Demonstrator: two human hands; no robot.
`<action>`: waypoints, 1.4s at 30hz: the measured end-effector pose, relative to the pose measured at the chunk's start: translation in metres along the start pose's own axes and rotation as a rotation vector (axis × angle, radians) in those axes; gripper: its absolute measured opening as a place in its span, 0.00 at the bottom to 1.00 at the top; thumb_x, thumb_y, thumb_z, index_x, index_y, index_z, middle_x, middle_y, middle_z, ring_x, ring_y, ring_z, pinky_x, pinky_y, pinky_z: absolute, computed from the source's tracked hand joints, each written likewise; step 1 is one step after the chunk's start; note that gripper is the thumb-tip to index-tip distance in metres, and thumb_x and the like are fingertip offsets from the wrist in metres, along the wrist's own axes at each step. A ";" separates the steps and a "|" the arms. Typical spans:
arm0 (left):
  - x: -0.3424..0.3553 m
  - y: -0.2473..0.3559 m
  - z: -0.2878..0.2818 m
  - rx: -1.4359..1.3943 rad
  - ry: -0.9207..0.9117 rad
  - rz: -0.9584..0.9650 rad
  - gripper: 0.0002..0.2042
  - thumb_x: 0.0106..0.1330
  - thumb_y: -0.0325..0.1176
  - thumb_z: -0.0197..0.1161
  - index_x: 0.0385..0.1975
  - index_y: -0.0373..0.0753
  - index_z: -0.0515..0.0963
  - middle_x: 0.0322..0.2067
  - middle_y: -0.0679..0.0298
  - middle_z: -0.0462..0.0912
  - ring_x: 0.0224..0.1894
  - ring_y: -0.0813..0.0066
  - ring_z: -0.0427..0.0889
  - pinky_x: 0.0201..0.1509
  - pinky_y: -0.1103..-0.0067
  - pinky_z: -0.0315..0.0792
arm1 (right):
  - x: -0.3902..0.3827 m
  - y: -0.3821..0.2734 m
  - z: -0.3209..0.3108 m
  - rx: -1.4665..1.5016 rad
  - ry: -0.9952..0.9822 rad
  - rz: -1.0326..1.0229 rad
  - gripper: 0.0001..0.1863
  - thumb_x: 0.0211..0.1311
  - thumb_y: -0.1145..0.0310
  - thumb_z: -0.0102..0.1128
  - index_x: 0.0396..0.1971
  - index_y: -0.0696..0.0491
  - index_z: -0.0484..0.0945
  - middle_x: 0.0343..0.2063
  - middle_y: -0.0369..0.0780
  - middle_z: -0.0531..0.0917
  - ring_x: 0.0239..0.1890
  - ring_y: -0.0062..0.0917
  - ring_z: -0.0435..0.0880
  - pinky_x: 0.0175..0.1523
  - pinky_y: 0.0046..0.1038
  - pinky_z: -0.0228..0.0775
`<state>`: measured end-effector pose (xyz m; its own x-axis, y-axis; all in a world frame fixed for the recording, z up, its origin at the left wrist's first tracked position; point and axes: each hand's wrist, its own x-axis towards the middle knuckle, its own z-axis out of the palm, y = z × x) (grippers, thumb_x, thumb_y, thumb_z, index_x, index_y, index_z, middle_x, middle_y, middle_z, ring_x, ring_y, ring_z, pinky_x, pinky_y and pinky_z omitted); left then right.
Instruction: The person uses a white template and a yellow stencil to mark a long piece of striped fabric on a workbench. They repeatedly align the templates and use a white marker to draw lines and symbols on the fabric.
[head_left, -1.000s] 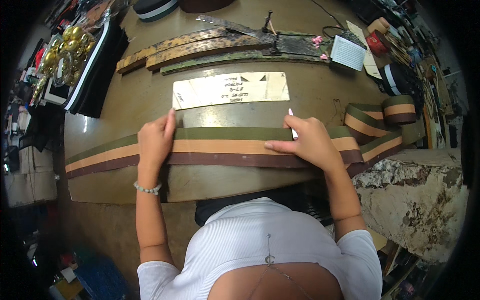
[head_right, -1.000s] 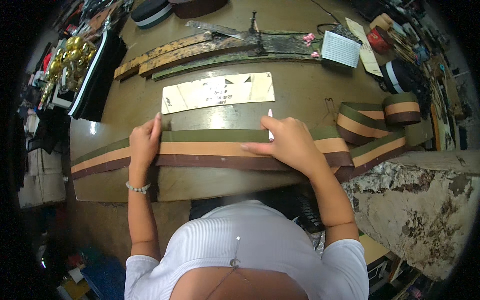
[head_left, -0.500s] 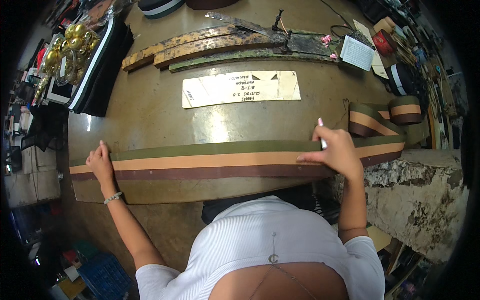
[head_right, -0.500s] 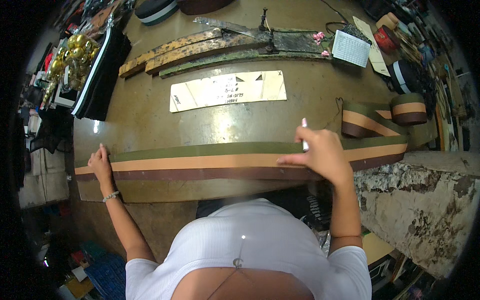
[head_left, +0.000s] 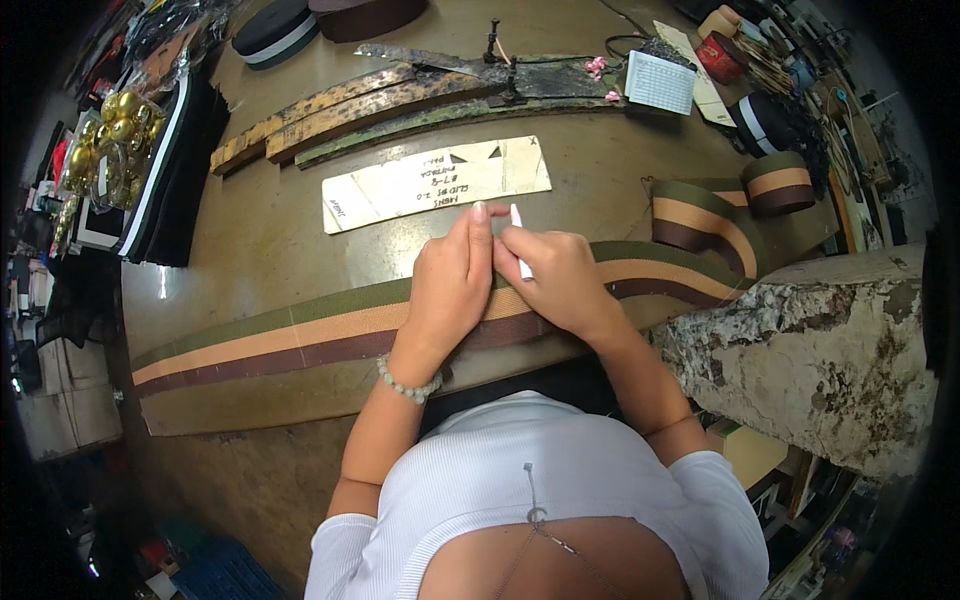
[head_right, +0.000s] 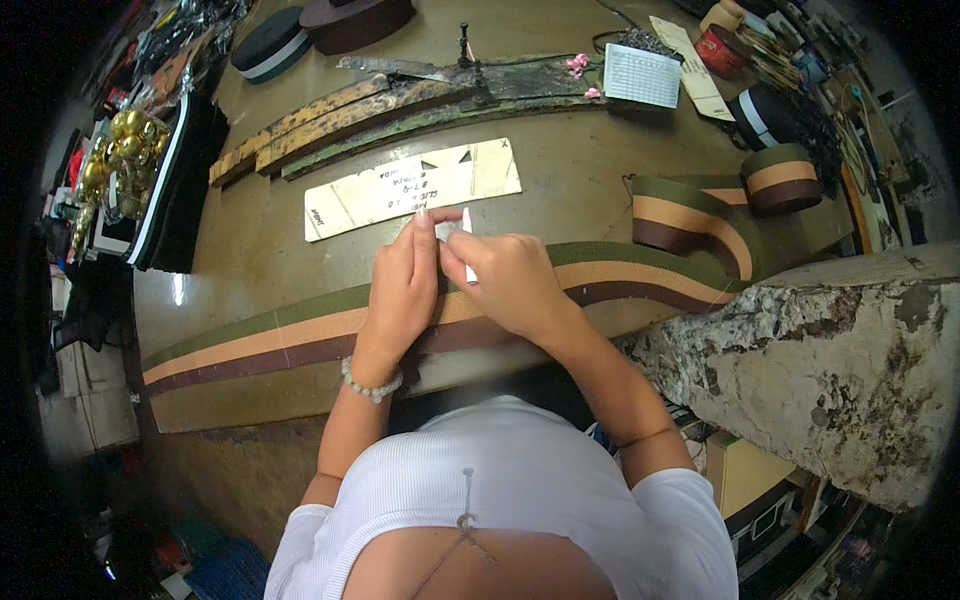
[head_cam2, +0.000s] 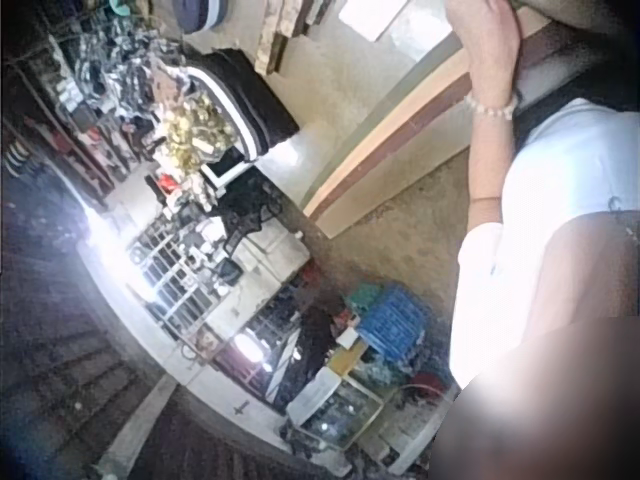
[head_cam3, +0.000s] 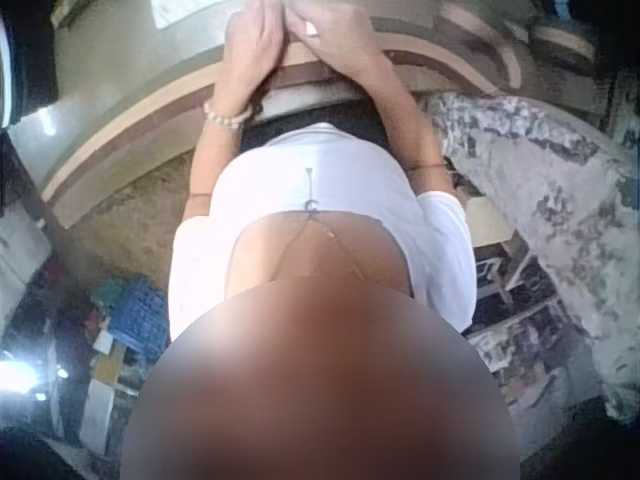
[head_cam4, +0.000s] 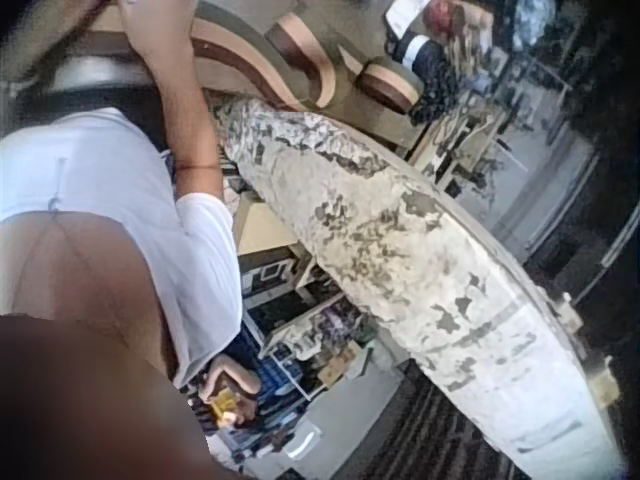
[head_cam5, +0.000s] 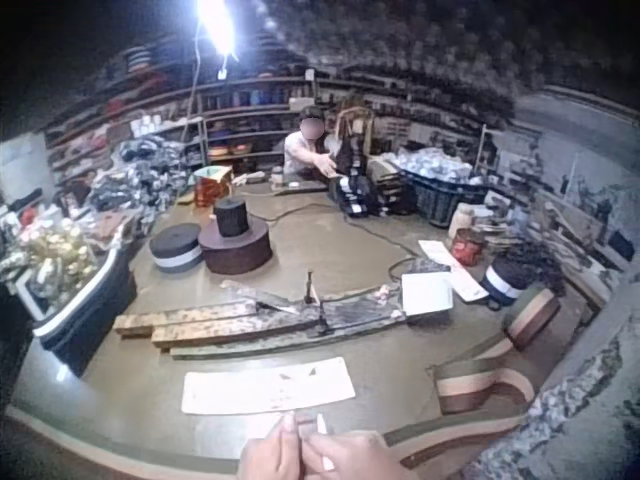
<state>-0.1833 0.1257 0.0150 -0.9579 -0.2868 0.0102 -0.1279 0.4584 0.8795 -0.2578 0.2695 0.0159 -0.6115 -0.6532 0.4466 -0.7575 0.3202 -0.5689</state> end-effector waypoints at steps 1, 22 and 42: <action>0.002 0.000 -0.001 0.091 0.045 -0.054 0.21 0.81 0.45 0.39 0.48 0.39 0.80 0.29 0.44 0.83 0.33 0.42 0.83 0.38 0.56 0.74 | -0.002 0.002 0.001 -0.048 0.018 0.027 0.19 0.66 0.56 0.65 0.20 0.52 0.74 0.15 0.47 0.78 0.20 0.45 0.81 0.25 0.41 0.71; -0.118 -0.241 -0.313 0.845 0.728 -0.313 0.21 0.79 0.46 0.50 0.29 0.35 0.77 0.20 0.53 0.77 0.26 0.55 0.73 0.44 0.65 0.66 | -0.024 0.053 -0.057 -0.518 0.048 -0.187 0.21 0.64 0.58 0.68 0.16 0.50 0.69 0.11 0.38 0.73 0.15 0.33 0.74 0.25 0.35 0.62; 0.041 0.002 0.064 0.484 -0.008 0.243 0.20 0.77 0.43 0.49 0.24 0.37 0.76 0.21 0.47 0.82 0.23 0.44 0.82 0.29 0.56 0.76 | -0.011 0.105 -0.048 -0.138 0.360 0.101 0.11 0.65 0.64 0.65 0.28 0.55 0.81 0.26 0.47 0.83 0.30 0.45 0.81 0.36 0.42 0.71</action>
<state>-0.2388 0.1689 -0.0131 -0.9763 -0.1188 0.1809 -0.0044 0.8465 0.5323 -0.3413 0.3433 -0.0163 -0.7068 -0.3393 0.6207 -0.6982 0.4755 -0.5351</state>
